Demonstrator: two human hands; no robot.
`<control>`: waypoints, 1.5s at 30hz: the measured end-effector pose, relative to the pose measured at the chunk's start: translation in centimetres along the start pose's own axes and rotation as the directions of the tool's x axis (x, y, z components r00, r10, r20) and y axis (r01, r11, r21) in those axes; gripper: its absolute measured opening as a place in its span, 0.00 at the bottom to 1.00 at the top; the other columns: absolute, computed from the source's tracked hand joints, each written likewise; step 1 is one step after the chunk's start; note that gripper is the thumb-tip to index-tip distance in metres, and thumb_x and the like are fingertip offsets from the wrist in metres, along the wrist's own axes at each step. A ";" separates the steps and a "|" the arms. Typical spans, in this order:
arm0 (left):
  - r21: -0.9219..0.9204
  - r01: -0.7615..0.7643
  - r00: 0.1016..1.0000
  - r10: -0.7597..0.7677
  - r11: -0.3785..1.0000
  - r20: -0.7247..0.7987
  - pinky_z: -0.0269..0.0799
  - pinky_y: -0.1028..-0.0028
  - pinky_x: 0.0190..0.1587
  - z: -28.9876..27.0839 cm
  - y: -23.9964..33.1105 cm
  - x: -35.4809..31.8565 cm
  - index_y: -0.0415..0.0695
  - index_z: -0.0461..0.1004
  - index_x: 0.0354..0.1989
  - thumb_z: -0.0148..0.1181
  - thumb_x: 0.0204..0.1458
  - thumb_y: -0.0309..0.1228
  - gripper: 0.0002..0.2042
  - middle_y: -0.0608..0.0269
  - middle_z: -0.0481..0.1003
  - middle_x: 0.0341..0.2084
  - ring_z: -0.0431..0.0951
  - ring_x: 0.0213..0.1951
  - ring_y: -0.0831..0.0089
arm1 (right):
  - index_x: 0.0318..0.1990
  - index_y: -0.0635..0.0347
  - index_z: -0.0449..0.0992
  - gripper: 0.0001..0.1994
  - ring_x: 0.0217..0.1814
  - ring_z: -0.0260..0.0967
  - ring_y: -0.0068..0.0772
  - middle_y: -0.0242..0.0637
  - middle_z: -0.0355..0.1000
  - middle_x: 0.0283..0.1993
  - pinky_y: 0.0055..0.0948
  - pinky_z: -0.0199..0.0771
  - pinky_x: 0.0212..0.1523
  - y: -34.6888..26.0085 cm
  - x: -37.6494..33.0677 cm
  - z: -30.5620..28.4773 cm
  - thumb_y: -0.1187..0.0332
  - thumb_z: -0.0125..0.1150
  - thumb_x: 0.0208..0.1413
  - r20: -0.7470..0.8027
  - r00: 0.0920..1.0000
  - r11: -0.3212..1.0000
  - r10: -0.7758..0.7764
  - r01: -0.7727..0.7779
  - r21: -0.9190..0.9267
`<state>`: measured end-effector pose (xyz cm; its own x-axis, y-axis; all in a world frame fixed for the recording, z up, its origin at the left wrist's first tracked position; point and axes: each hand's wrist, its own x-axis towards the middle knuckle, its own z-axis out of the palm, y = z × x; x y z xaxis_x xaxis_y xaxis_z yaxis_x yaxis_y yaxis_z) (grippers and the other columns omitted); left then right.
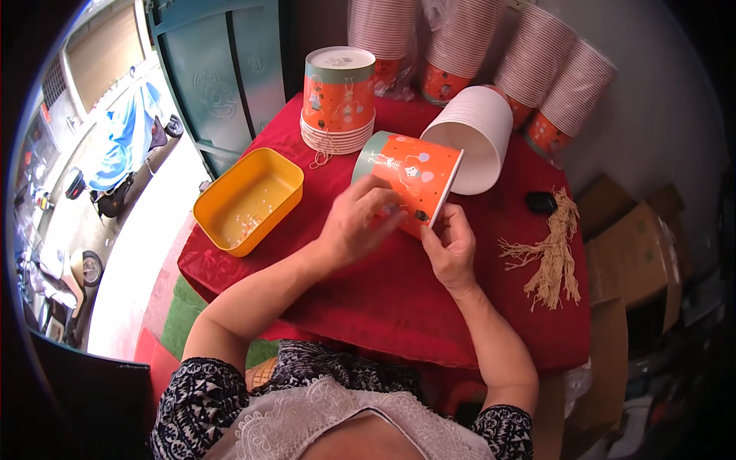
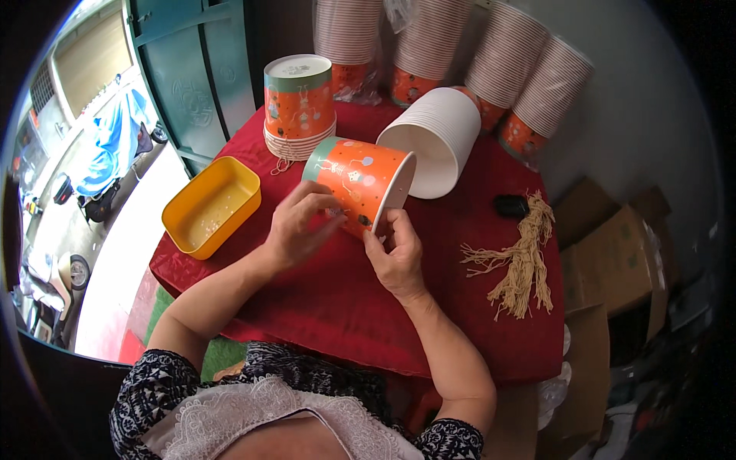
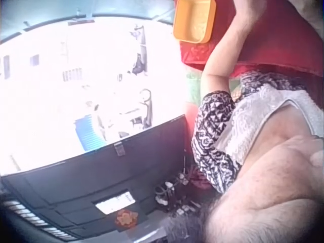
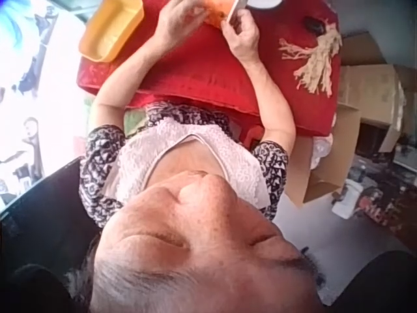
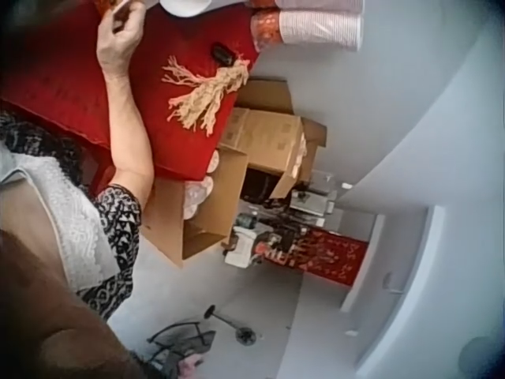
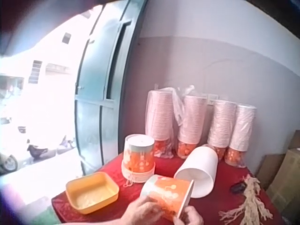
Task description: The recorder is threading strings through holes in paper buckets to attach handles.
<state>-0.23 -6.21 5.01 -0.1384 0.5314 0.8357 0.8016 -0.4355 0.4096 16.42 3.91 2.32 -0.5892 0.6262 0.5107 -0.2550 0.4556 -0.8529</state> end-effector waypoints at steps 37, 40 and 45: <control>-0.384 0.381 0.922 -0.374 0.841 0.097 0.71 0.74 0.35 2.6 0.1 -2.7 0.37 0.72 0.34 0.63 0.51 0.20 0.06 0.59 0.72 0.30 0.74 0.31 0.70 | 0.41 0.62 0.68 0.12 0.31 0.64 0.20 0.29 0.64 0.31 0.22 0.68 0.31 -0.2 -0.8 1.5 0.83 0.59 0.51 0.070 0.996 0.990 -0.062 0.070 -0.119; -0.348 0.403 0.914 -0.388 0.846 0.116 0.71 0.73 0.35 2.3 0.5 -2.5 0.37 0.72 0.34 0.62 0.50 0.20 0.06 0.58 0.72 0.29 0.74 0.32 0.69 | 0.41 0.62 0.68 0.12 0.31 0.64 0.22 0.31 0.64 0.32 0.23 0.68 0.31 -0.2 -0.7 1.5 0.84 0.59 0.50 0.079 0.991 0.976 -0.111 0.124 -0.181; -0.296 0.359 0.933 -0.354 0.885 0.071 0.72 0.73 0.33 2.7 0.6 -2.3 0.37 0.72 0.34 0.61 0.49 0.19 0.06 0.58 0.72 0.29 0.75 0.30 0.69 | 0.42 0.62 0.68 0.13 0.32 0.67 0.25 0.34 0.65 0.33 0.26 0.70 0.31 0.3 -0.5 1.5 0.84 0.60 0.49 0.082 0.981 0.955 -0.176 0.190 -0.226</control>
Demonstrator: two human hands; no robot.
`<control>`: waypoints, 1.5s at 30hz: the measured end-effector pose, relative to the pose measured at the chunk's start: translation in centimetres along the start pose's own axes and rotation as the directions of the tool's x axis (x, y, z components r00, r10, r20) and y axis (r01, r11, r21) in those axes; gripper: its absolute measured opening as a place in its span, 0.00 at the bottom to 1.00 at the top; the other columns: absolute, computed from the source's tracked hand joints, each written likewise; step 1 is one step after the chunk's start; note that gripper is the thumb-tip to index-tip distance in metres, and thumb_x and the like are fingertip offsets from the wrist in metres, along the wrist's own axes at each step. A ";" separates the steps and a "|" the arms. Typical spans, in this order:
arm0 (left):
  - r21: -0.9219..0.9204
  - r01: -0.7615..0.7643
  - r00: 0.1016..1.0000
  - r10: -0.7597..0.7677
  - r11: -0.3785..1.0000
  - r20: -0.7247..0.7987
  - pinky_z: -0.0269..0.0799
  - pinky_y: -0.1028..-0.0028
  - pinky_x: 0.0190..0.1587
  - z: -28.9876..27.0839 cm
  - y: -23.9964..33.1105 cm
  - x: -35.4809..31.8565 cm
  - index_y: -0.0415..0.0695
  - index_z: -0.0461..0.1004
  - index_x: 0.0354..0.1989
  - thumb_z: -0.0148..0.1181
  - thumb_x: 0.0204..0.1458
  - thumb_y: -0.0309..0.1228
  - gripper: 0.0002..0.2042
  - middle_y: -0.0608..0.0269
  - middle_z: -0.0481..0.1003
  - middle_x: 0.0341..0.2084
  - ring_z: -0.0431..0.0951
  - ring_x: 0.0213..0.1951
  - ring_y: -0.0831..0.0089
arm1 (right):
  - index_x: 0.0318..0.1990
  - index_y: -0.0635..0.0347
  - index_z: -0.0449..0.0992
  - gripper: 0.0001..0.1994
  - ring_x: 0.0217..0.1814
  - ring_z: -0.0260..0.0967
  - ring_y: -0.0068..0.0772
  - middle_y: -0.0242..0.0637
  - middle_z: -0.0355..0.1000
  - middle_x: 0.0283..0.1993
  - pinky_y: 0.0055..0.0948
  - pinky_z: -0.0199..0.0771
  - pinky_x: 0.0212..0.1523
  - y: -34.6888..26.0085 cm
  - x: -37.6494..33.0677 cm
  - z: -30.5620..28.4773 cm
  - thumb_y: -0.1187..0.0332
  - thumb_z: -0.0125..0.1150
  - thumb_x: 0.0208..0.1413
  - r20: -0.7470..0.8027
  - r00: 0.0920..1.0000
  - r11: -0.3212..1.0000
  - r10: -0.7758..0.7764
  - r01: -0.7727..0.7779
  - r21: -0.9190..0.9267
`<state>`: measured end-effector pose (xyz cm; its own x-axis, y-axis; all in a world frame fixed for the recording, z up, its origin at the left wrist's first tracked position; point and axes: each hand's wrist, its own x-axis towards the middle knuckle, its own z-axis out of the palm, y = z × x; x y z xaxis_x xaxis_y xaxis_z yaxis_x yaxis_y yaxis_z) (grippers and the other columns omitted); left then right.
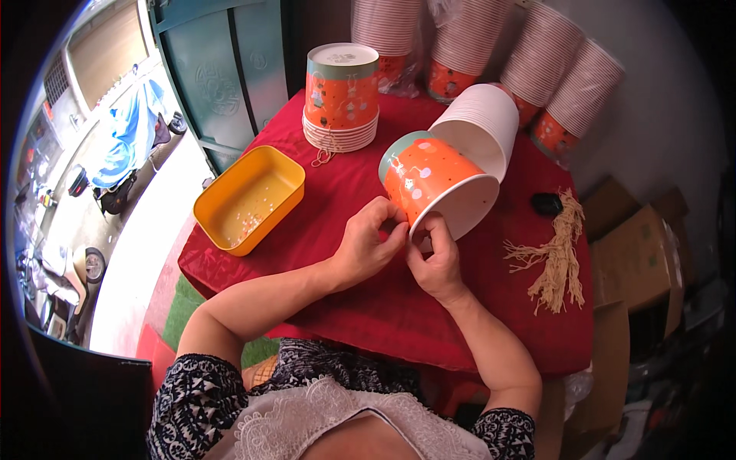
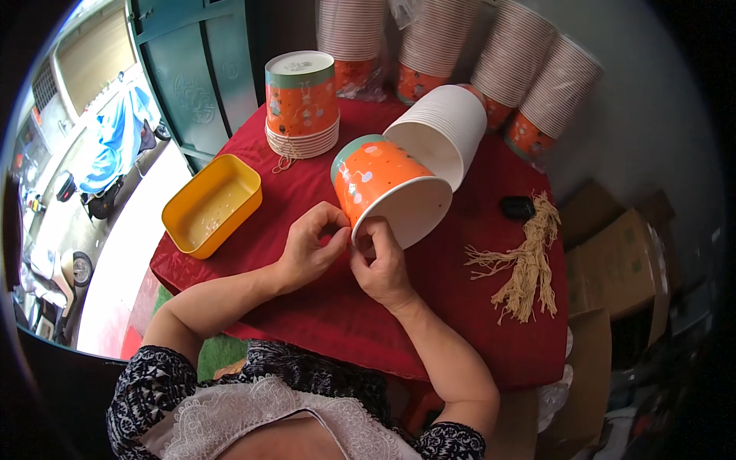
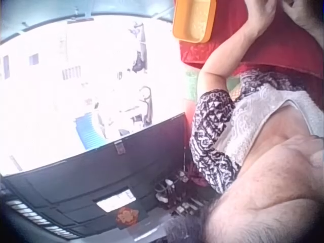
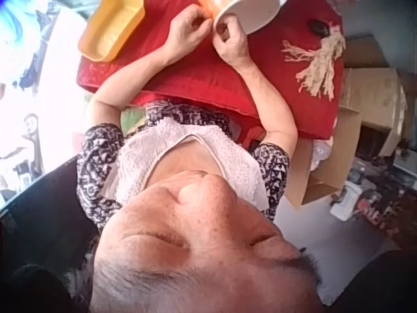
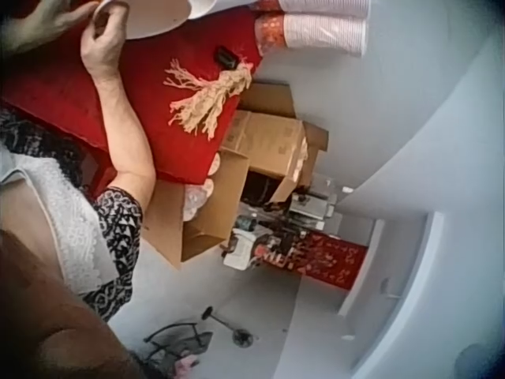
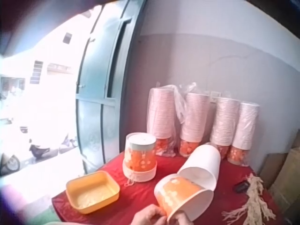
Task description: The recorder is threading strings through holes in paper buckets to attach handles.
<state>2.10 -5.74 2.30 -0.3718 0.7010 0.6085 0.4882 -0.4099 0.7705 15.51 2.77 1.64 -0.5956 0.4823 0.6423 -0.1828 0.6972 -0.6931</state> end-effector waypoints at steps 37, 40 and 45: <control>0.712 0.219 0.975 -0.124 0.667 -0.183 0.74 0.73 0.38 -20.7 2.6 -0.8 0.35 0.72 0.48 0.50 0.54 0.18 0.13 0.52 0.76 0.43 0.79 0.40 0.67 | 0.41 0.59 0.75 0.18 0.47 0.69 0.39 0.36 0.70 0.43 0.38 0.70 0.48 -5.8 1.0 -7.1 0.77 0.72 0.39 0.093 0.889 0.715 -0.448 0.419 -0.559; 0.666 0.098 0.985 0.023 0.739 -0.170 0.74 0.74 0.39 -20.7 2.6 -1.1 0.35 0.73 0.46 0.50 0.56 0.17 0.11 0.57 0.76 0.42 0.78 0.38 0.70 | 0.35 0.62 0.74 0.10 0.44 0.69 0.41 0.40 0.71 0.39 0.36 0.72 0.45 -3.5 -2.0 -11.3 0.77 0.69 0.44 0.024 0.951 0.723 -0.308 0.251 -0.643; 0.521 0.002 0.965 0.135 0.853 -0.225 0.73 0.78 0.39 -19.8 3.1 -3.0 0.35 0.74 0.43 0.48 0.59 0.16 0.09 0.58 0.76 0.40 0.77 0.36 0.75 | 0.31 0.62 0.74 0.03 0.40 0.70 0.42 0.39 0.71 0.35 0.38 0.71 0.43 -1.1 -7.5 -18.7 0.77 0.63 0.51 -0.241 0.970 0.691 -0.005 -0.171 -0.703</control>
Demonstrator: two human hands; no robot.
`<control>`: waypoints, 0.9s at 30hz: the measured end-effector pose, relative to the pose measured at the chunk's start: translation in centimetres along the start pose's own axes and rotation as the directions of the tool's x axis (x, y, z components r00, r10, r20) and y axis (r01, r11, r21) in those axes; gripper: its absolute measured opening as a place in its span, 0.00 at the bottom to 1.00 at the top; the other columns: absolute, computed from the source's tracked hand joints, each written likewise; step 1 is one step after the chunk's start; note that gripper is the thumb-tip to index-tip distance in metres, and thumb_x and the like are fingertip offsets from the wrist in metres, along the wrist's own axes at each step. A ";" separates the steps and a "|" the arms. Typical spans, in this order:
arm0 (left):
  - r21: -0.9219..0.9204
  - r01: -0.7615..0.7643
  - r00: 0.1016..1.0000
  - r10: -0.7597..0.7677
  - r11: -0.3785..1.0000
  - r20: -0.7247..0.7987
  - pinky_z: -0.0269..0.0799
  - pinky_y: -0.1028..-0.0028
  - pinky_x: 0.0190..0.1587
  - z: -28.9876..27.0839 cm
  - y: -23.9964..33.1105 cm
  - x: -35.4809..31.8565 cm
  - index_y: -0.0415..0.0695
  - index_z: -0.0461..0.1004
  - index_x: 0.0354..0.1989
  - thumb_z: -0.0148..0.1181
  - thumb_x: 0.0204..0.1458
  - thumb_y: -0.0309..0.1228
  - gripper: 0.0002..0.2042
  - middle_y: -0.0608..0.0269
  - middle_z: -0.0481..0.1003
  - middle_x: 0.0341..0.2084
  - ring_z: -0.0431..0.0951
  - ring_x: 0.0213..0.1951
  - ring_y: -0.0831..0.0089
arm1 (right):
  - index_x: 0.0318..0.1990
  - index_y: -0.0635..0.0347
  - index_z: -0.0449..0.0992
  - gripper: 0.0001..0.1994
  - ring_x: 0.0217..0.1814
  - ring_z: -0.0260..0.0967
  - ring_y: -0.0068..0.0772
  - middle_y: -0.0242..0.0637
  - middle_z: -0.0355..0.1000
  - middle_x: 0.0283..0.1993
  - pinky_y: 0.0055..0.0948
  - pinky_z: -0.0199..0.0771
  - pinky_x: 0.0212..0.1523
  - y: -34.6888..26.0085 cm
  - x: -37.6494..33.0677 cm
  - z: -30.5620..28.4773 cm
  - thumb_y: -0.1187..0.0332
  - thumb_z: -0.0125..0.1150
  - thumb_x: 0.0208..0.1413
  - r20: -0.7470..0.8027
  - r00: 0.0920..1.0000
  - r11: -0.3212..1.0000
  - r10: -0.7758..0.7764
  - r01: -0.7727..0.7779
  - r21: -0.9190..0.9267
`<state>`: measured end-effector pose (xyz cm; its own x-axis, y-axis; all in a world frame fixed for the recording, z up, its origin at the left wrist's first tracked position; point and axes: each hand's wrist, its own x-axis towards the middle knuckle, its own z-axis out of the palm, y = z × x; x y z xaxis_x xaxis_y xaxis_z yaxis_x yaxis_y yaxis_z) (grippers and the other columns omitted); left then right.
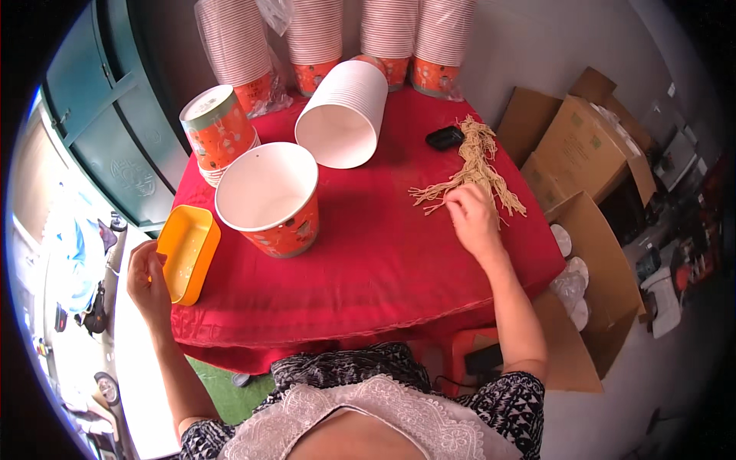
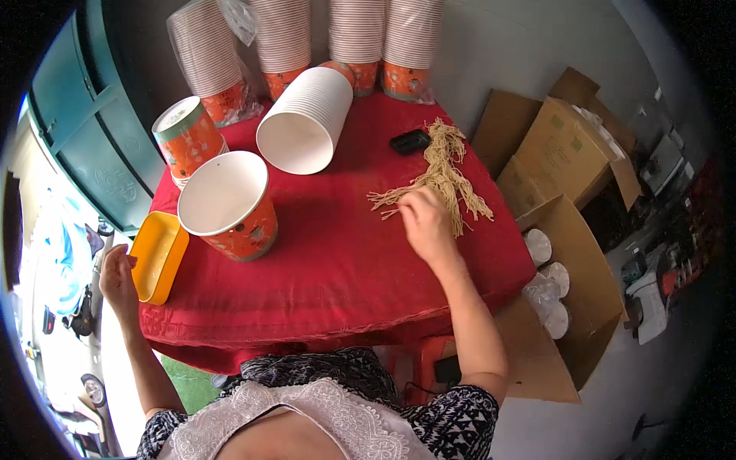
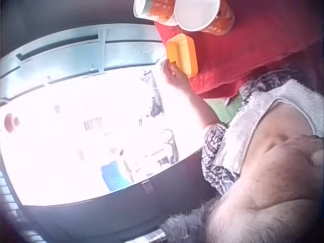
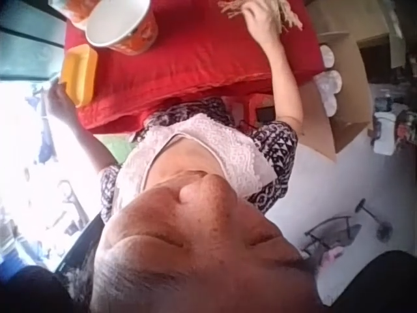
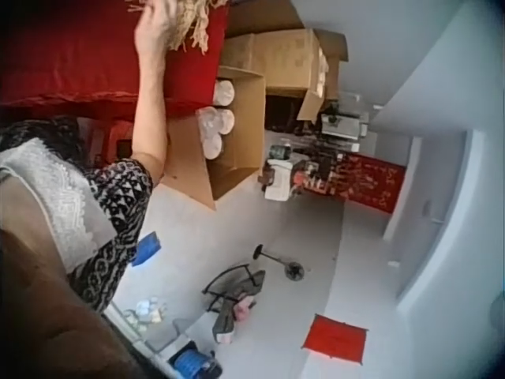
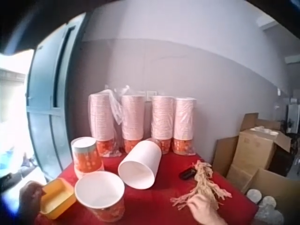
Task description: The recorder is threading strings through holes in paper buckets to attach handles.
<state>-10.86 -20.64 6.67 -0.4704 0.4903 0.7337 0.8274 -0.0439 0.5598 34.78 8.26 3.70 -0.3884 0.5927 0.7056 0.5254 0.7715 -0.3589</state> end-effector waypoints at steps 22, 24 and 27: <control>-0.211 0.013 1.000 -0.013 0.977 0.002 0.71 0.81 0.33 3.8 6.1 -4.2 0.31 0.74 0.37 0.46 0.58 0.13 0.08 0.57 0.74 0.34 0.76 0.28 0.79 | 0.34 0.64 0.78 0.03 0.46 0.66 0.41 0.40 0.68 0.37 0.37 0.70 0.49 6.9 2.2 0.8 0.78 0.59 0.51 0.286 0.951 0.912 -0.117 0.217 -0.349; -0.214 0.021 1.000 -0.020 0.977 0.005 0.71 0.81 0.33 3.8 6.0 -4.3 0.31 0.74 0.37 0.46 0.58 0.13 0.08 0.57 0.74 0.34 0.76 0.29 0.79 | 0.32 0.64 0.77 0.02 0.46 0.66 0.41 0.40 0.68 0.37 0.38 0.70 0.48 6.4 2.6 0.5 0.77 0.62 0.50 0.293 0.951 0.917 -0.096 0.199 -0.345; -0.228 0.042 0.999 -0.041 0.973 0.007 0.71 0.81 0.33 4.0 5.6 -4.5 0.32 0.74 0.37 0.46 0.58 0.14 0.08 0.57 0.75 0.34 0.76 0.29 0.79 | 0.31 0.64 0.77 0.03 0.45 0.66 0.40 0.39 0.68 0.37 0.38 0.70 0.48 5.5 2.3 0.2 0.76 0.64 0.49 0.245 0.963 0.941 -0.111 0.182 -0.285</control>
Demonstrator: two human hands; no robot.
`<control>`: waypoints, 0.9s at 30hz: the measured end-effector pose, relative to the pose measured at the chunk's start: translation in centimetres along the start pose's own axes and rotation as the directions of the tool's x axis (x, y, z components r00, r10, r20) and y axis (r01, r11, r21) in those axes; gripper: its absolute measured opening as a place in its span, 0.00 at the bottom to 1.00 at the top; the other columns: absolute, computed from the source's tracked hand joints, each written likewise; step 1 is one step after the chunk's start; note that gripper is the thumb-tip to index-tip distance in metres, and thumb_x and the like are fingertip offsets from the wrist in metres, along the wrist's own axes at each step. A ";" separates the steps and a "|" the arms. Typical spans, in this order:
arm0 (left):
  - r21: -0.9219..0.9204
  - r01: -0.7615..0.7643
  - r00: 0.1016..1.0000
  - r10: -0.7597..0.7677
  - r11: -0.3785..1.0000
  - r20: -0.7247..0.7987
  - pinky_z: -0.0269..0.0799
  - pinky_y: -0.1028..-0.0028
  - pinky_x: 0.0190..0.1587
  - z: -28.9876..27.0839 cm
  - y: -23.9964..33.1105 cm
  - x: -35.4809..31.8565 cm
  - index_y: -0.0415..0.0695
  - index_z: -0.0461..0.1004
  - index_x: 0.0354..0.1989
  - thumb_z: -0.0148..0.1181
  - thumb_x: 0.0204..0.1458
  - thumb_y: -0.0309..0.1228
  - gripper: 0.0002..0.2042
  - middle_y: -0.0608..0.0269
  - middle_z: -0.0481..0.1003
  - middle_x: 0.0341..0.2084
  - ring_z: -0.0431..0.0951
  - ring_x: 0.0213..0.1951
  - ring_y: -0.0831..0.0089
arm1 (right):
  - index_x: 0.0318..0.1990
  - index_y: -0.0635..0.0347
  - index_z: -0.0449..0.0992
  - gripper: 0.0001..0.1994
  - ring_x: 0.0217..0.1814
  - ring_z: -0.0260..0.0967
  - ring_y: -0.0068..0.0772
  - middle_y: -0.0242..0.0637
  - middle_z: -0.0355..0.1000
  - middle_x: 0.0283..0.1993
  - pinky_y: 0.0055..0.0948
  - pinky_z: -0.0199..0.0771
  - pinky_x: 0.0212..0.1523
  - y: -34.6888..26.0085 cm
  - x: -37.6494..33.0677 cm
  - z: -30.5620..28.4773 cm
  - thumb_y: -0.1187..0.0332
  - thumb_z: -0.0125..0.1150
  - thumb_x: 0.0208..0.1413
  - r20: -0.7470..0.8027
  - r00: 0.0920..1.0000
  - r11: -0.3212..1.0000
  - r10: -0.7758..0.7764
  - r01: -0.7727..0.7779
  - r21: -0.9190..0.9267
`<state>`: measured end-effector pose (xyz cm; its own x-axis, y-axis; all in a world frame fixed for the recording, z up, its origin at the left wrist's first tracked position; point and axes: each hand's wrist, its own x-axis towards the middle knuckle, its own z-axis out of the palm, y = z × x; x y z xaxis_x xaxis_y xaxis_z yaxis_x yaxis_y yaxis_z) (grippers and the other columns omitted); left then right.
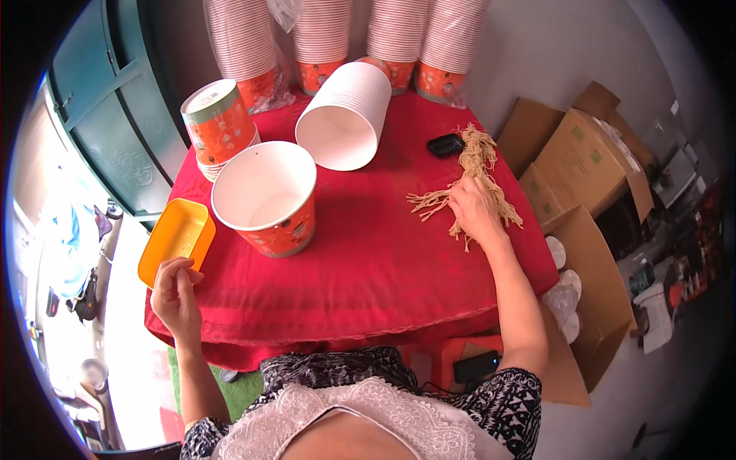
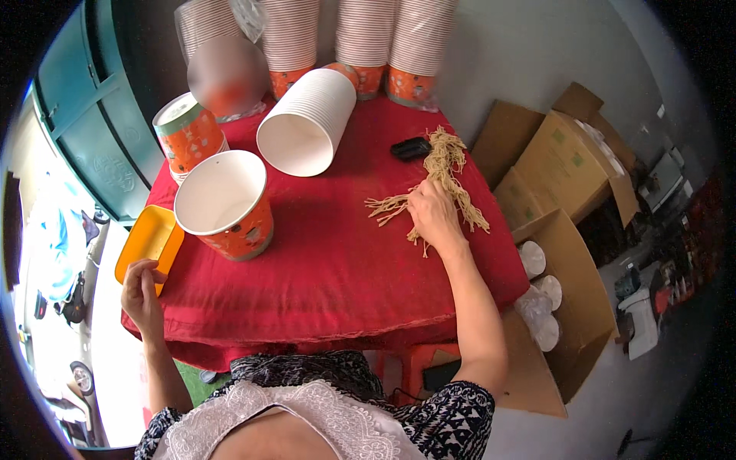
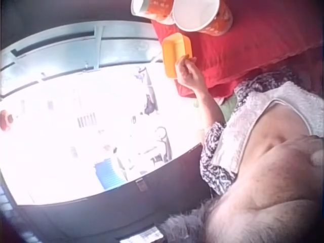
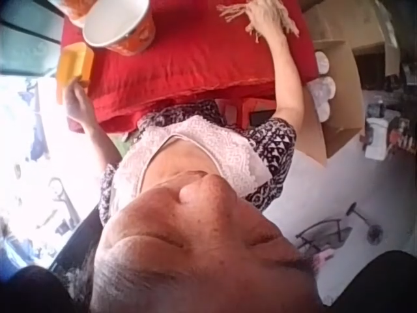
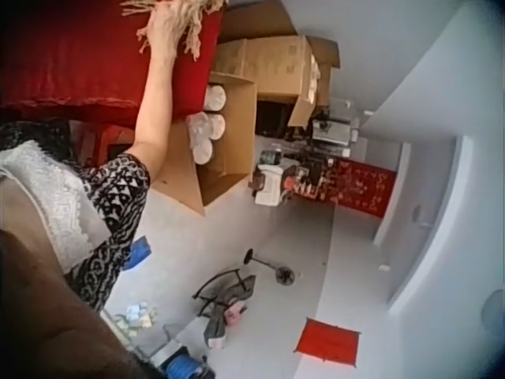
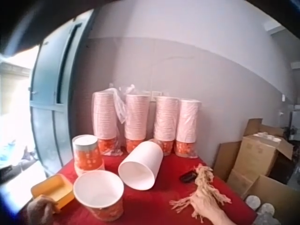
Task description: The recorder is threading strings through holes in paper buckets to attach handles.
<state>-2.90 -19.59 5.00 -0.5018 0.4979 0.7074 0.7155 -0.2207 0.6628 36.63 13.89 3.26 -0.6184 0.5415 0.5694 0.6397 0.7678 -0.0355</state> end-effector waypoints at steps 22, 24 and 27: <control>-0.257 0.528 0.737 -0.287 0.809 0.612 0.74 0.78 0.32 5.8 6.5 -0.9 0.33 0.72 0.46 0.47 0.61 0.19 0.09 0.63 0.72 0.36 0.77 0.29 0.78 | 0.31 0.65 0.75 0.03 0.25 0.61 0.09 0.24 0.70 0.22 0.17 0.61 0.23 -21.4 -0.3 -4.5 0.76 0.61 0.57 0.186 0.983 0.405 0.002 -0.171 0.898; -0.222 0.649 0.602 -0.314 0.728 0.734 0.75 0.79 0.31 6.6 6.3 -0.5 0.35 0.69 0.52 0.45 0.64 0.25 0.12 0.60 0.74 0.38 0.78 0.30 0.79 | 0.32 0.63 0.75 0.03 0.23 0.55 0.05 0.17 0.64 0.22 0.14 0.53 0.21 -21.3 -0.2 -4.1 0.77 0.60 0.58 0.220 0.973 0.339 0.075 -0.232 0.912; -0.241 0.705 0.554 -0.306 0.668 0.774 0.75 0.79 0.29 7.4 6.5 -0.4 0.35 0.67 0.56 0.47 0.66 0.30 0.15 0.60 0.75 0.40 0.78 0.30 0.79 | 0.33 0.63 0.75 0.03 0.23 0.55 0.05 0.17 0.64 0.23 0.13 0.52 0.22 -21.6 0.0 -3.5 0.77 0.59 0.60 0.226 0.968 0.250 0.110 -0.247 0.936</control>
<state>5.57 -15.05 7.22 -0.1203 0.9927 -0.0008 0.0073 0.0017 1.0000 24.39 -3.89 6.87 -0.6316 0.6857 0.3618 -0.1149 0.3787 -0.9184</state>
